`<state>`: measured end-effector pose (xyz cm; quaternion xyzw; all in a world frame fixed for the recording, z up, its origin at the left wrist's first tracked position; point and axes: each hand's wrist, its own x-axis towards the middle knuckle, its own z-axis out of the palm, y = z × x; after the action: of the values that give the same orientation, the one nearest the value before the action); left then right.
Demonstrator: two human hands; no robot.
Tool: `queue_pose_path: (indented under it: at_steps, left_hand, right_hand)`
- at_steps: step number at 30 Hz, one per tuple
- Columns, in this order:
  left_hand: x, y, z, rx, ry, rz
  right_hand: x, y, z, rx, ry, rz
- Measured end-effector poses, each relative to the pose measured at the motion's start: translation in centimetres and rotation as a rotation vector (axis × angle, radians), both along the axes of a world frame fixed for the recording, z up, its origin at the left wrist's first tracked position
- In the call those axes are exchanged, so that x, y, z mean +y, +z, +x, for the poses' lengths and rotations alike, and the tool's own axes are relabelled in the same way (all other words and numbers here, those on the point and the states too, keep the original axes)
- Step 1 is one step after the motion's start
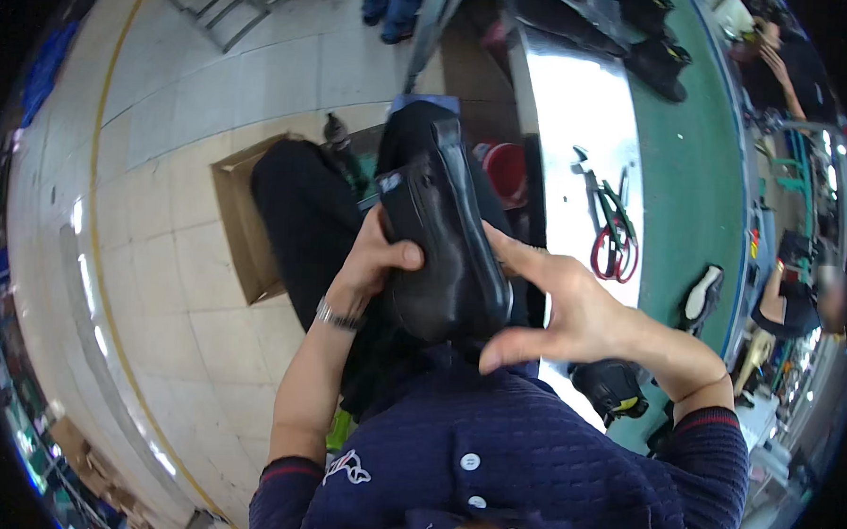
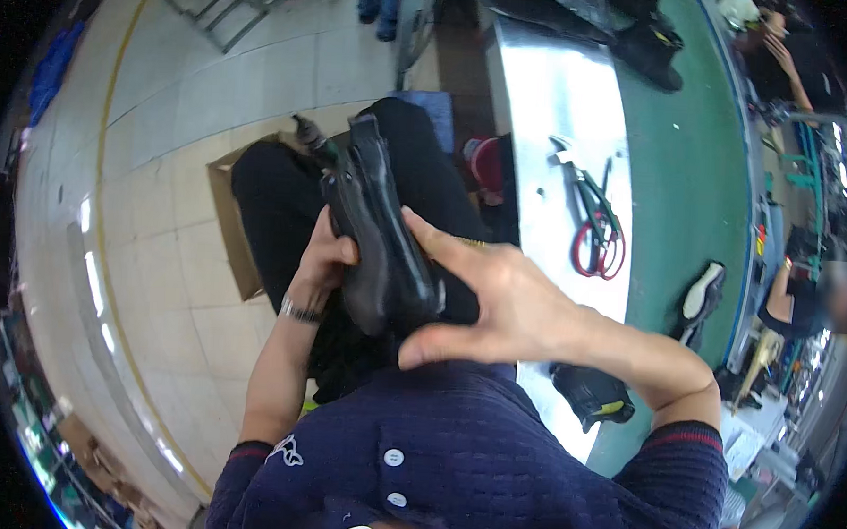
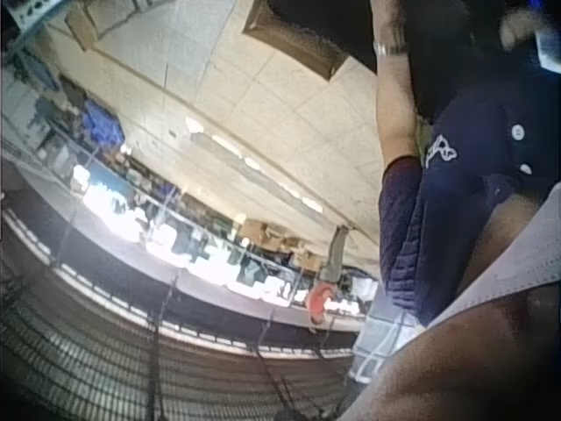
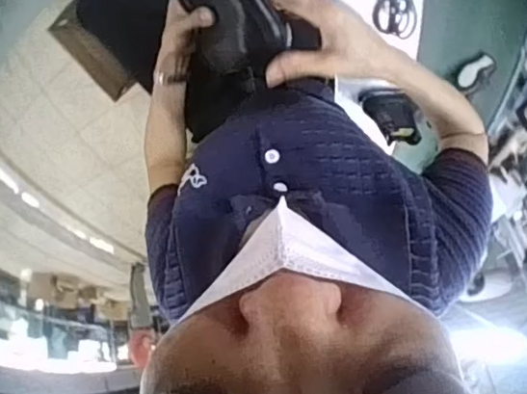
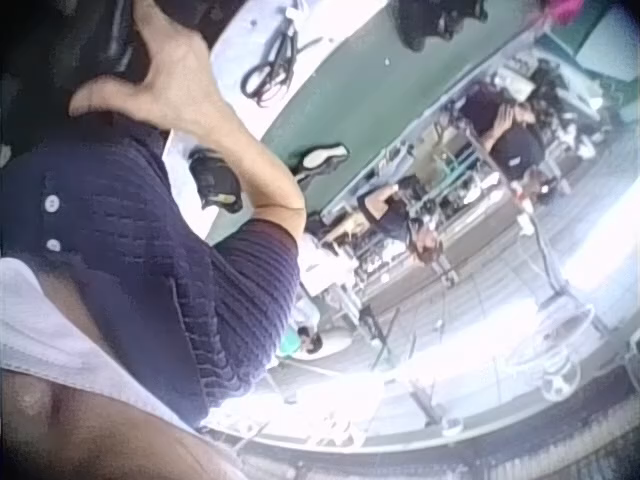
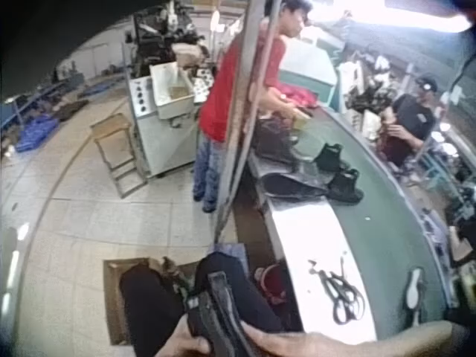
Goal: Trim and inspect shoe components during the manufacturing process.
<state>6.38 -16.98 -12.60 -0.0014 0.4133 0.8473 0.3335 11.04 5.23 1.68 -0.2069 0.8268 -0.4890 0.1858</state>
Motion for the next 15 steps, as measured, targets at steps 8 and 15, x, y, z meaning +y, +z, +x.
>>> queue_pose_path:
  at_steps: [8, 15]
  left_hand:
    - [-2.2, 0.7, 2.2, 0.213, 0.266, -0.001]
    - [-3.6, 6.9, 7.3, 0.845, 0.061, -0.861]
  right_hand:
    - [-3.2, -4.9, 2.1, 0.021, -0.108, 0.203]
    - [-4.2, -5.5, 2.0, 0.264, -0.040, 0.181]
